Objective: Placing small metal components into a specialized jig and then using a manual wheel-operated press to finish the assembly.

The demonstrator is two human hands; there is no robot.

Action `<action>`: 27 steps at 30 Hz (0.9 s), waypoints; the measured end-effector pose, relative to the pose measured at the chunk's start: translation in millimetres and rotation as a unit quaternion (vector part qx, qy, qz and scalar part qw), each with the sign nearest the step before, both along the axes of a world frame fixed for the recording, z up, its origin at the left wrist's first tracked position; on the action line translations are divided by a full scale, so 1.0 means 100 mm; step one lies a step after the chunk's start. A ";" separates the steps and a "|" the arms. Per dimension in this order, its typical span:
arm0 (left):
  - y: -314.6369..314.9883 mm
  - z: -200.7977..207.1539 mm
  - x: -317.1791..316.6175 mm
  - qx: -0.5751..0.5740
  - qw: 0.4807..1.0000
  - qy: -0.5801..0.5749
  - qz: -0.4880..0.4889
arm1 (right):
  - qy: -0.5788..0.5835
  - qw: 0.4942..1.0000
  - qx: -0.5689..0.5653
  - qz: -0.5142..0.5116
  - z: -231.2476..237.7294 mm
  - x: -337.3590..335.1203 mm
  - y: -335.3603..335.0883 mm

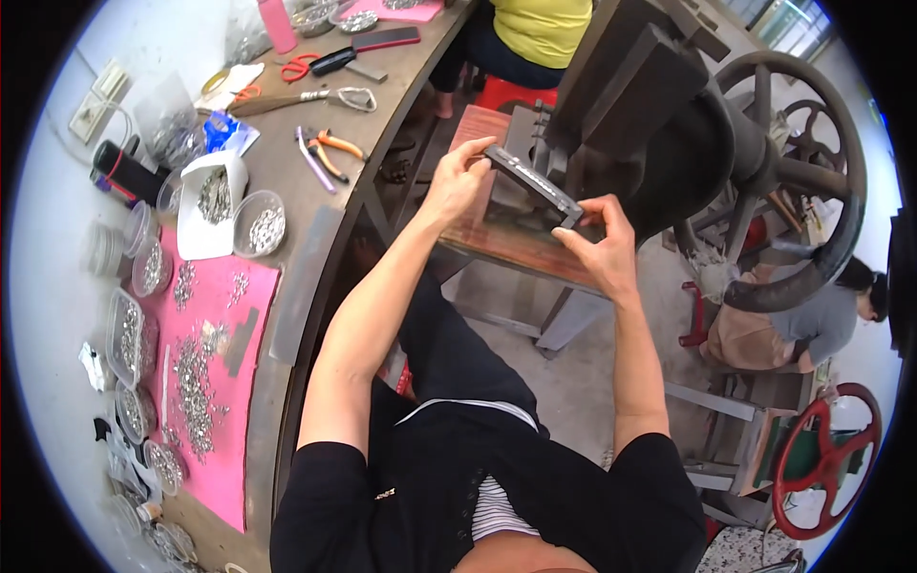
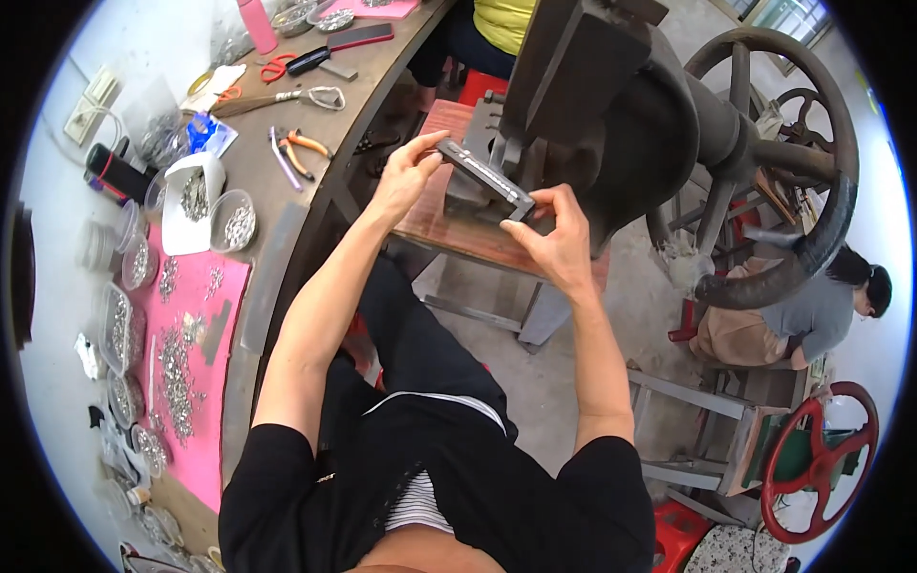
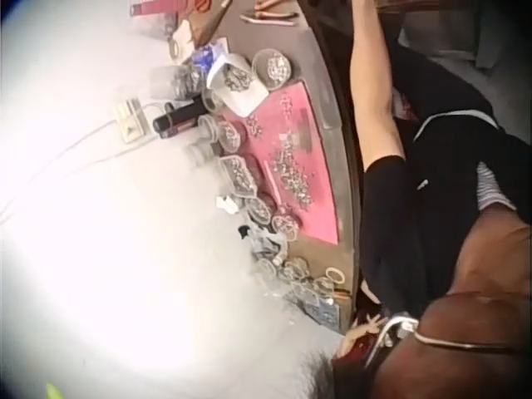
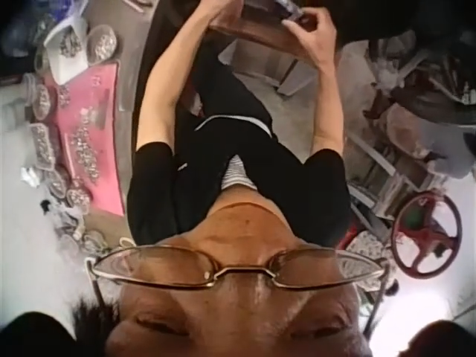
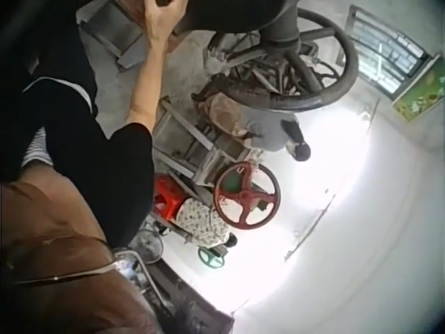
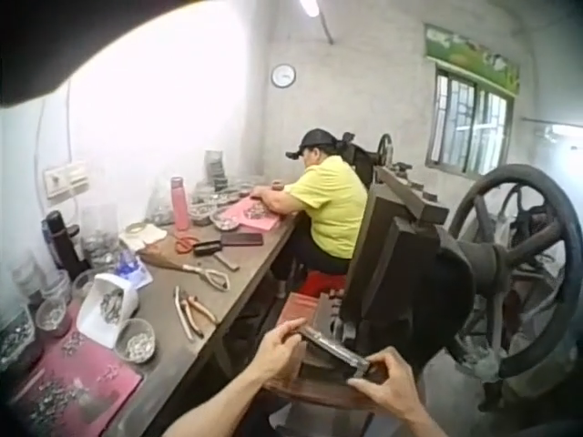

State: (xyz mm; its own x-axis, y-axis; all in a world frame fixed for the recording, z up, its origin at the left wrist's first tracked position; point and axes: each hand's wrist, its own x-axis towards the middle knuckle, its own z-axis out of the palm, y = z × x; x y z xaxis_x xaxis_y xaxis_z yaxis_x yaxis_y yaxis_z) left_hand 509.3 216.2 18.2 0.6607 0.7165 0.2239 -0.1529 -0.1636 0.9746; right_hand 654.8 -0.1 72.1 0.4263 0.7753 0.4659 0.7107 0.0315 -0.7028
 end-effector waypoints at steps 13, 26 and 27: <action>0.09 -0.07 0.81 0.053 0.995 -0.008 -0.080 | -0.130 0.990 0.056 0.003 -0.08 -0.08 0.18; -0.42 -0.03 0.14 0.251 0.959 0.115 -0.060 | 0.008 0.895 0.276 -0.351 0.55 0.83 -1.51; -0.42 -0.03 0.14 0.250 0.960 0.114 -0.060 | -0.005 0.902 0.241 -0.357 0.67 0.82 -1.56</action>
State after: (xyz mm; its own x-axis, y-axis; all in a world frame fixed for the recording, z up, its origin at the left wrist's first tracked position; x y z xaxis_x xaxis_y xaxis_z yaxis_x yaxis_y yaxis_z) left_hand 522.9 174.4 15.0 0.8049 0.4718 0.3599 0.0076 -0.6146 0.7888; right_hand 736.6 -155.7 139.5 0.7316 0.0109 0.6817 0.6765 -0.1362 -0.7238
